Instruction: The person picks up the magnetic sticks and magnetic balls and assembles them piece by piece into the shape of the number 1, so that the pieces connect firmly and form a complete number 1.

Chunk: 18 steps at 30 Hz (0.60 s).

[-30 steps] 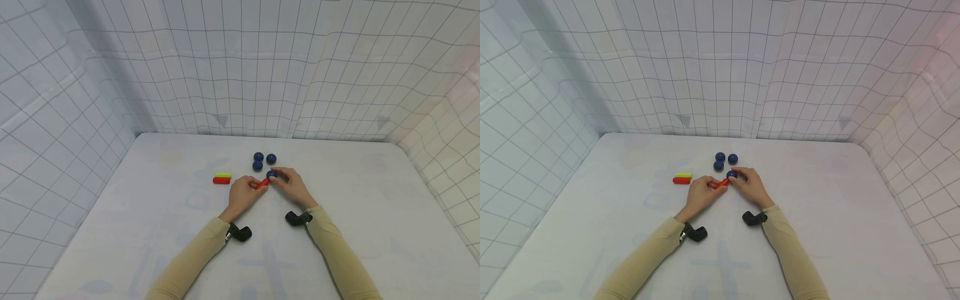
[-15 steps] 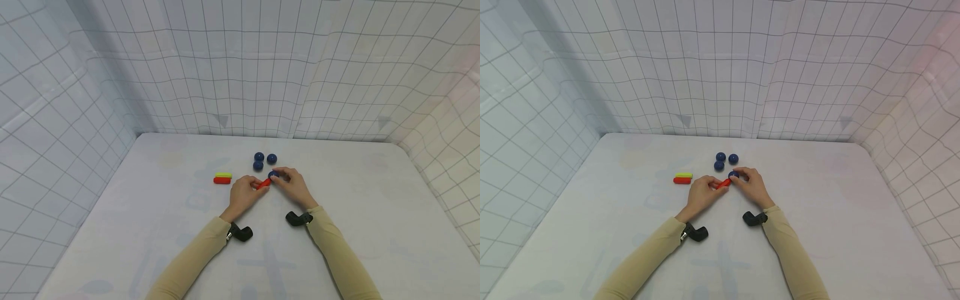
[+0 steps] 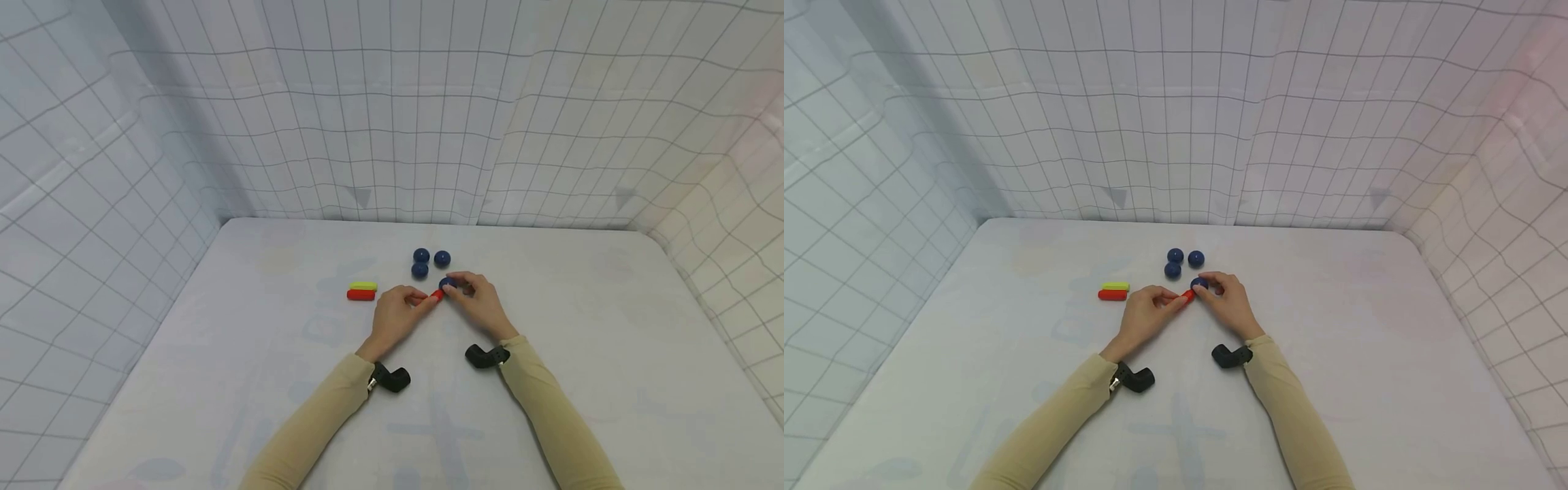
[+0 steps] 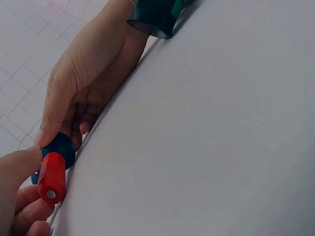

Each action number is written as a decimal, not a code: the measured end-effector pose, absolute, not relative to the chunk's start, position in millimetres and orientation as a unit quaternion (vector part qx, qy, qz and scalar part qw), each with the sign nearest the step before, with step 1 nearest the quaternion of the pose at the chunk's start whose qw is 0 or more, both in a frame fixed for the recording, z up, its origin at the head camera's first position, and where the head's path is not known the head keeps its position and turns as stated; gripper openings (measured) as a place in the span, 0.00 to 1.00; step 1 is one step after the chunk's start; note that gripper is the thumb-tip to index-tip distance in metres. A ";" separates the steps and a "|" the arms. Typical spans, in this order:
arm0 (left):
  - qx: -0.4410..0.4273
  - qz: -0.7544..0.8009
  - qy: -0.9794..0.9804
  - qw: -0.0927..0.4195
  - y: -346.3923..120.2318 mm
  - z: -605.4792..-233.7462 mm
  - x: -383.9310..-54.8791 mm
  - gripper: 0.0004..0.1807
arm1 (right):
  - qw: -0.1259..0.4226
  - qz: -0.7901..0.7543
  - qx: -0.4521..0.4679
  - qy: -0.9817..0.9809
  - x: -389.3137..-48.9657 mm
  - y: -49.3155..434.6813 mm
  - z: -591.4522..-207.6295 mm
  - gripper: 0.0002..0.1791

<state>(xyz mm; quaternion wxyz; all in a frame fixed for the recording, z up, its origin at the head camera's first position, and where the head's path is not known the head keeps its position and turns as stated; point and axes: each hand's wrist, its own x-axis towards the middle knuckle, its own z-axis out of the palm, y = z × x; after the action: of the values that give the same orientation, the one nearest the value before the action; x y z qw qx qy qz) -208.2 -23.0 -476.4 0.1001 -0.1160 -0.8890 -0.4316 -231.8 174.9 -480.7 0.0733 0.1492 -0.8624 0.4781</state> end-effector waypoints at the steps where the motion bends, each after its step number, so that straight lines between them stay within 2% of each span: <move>1: -0.114 -0.436 -0.887 0.100 -23.3 -476.9 -209.2 0.14 | 0.075 0.478 0.150 -0.862 -231.9 174.8 -480.6 0.19; 12: -0.086 -0.493 -0.851 0.157 -24.6 -477.0 -221.0 0.12 | 0.072 0.472 0.143 -0.867 -232.9 174.3 -482.4 0.19; 18: -0.044 -0.492 -0.858 0.143 -20.8 -474.7 -227.4 0.20 | 0.072 0.467 0.142 -0.870 -233.6 173.6 -483.5 0.20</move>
<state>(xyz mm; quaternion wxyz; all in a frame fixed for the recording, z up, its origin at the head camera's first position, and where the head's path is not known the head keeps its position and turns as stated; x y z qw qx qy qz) -227.4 -20.8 -474.7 0.1433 -0.0439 -0.8576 -0.4919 -233.6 173.6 -483.5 0.0720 0.1420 -0.8697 0.4672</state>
